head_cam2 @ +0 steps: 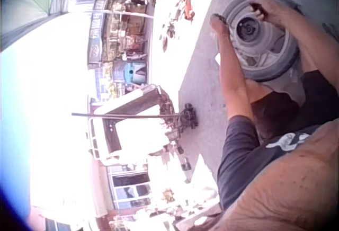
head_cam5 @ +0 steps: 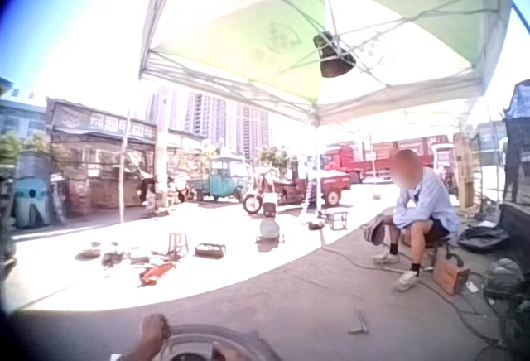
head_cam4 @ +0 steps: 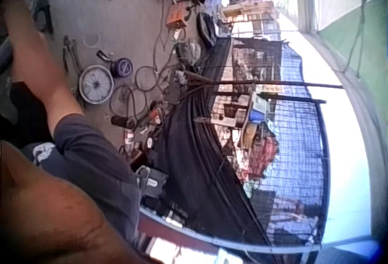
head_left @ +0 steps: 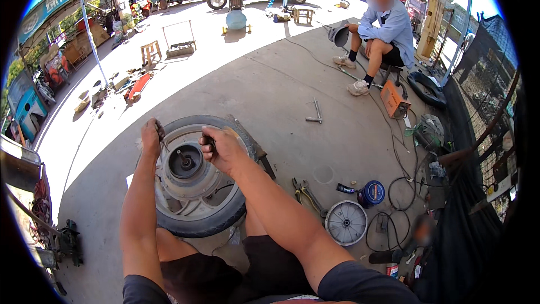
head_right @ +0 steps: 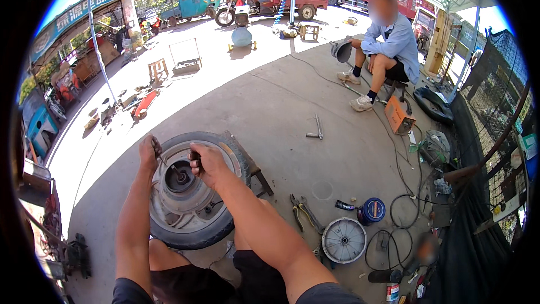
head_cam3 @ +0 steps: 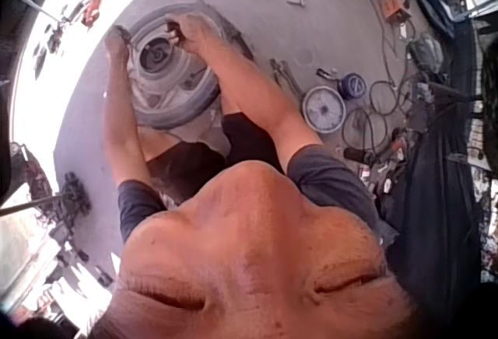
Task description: The person sits on the ground and uses a small tool to work on the inner rim of a motorcycle tire, repeatedly scraping or prying at the bead area. The person rotates the tire and continues the same action around the circumference.
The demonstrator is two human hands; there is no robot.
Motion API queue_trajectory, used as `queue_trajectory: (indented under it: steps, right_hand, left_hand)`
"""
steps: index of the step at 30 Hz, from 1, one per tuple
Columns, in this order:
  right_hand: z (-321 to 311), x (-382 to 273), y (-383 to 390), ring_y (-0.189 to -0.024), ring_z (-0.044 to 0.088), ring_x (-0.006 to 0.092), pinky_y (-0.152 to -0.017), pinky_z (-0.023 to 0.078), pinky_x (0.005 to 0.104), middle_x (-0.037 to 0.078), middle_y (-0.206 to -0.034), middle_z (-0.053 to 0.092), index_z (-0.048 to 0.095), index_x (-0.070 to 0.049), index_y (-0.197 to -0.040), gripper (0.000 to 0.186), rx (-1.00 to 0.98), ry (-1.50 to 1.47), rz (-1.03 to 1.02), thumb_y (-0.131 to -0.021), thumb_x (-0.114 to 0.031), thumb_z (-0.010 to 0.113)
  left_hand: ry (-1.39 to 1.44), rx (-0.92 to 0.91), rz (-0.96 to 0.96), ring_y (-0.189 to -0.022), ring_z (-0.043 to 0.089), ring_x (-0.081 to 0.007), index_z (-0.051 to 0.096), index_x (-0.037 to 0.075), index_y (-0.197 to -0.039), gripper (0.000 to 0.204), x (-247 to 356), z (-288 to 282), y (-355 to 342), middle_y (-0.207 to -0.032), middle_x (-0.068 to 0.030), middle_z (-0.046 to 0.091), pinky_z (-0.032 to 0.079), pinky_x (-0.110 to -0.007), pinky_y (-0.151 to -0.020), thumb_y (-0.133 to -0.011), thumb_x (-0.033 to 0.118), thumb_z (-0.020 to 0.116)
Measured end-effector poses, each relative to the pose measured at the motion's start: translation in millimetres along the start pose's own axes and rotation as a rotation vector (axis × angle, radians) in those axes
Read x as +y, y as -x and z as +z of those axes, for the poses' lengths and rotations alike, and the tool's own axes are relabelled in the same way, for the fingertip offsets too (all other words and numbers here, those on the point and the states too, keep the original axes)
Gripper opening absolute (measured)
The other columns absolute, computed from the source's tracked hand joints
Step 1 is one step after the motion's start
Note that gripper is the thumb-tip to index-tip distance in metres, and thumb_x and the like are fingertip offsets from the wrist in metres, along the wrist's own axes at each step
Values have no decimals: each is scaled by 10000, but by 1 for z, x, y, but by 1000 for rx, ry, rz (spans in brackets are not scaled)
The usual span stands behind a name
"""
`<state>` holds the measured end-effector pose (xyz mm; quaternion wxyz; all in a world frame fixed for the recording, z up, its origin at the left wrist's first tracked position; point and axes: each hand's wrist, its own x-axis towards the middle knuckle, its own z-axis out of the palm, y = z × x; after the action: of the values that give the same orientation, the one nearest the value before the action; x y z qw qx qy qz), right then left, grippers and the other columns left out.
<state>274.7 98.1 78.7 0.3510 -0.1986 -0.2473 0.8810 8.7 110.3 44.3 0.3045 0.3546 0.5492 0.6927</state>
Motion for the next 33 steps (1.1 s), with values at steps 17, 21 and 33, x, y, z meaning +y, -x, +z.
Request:
queue_trajectory:
  steps: [17,21,33]
  right_hand:
    - [-2,0,-2,-577,449,80,-478,355,219,9,-740,538,531,-102,-808,180,-16,-6,7,-941,-216,572]
    - [-3,0,-2,-577,450,80,-474,355,217,9,-739,536,530,-102,-805,181,-22,-3,-2,-939,-216,573]
    - [-3,-1,-3,-576,450,78,-473,357,214,11,-737,530,523,-102,-795,193,-31,-7,6,-943,-219,566]
  left_hand:
    - [164,-51,-186,-456,353,-143,386,135,-640,306,6,-2,-8,-518,-2,339,306,-297,-485,-908,249,479]
    - [106,-24,-161,-451,345,-147,383,130,-644,298,8,0,-6,-513,1,322,313,-299,-491,-908,234,476]
    - [129,-21,-148,-405,296,-142,359,137,-613,381,6,-1,-7,-490,-4,313,288,-311,-439,-950,282,464]
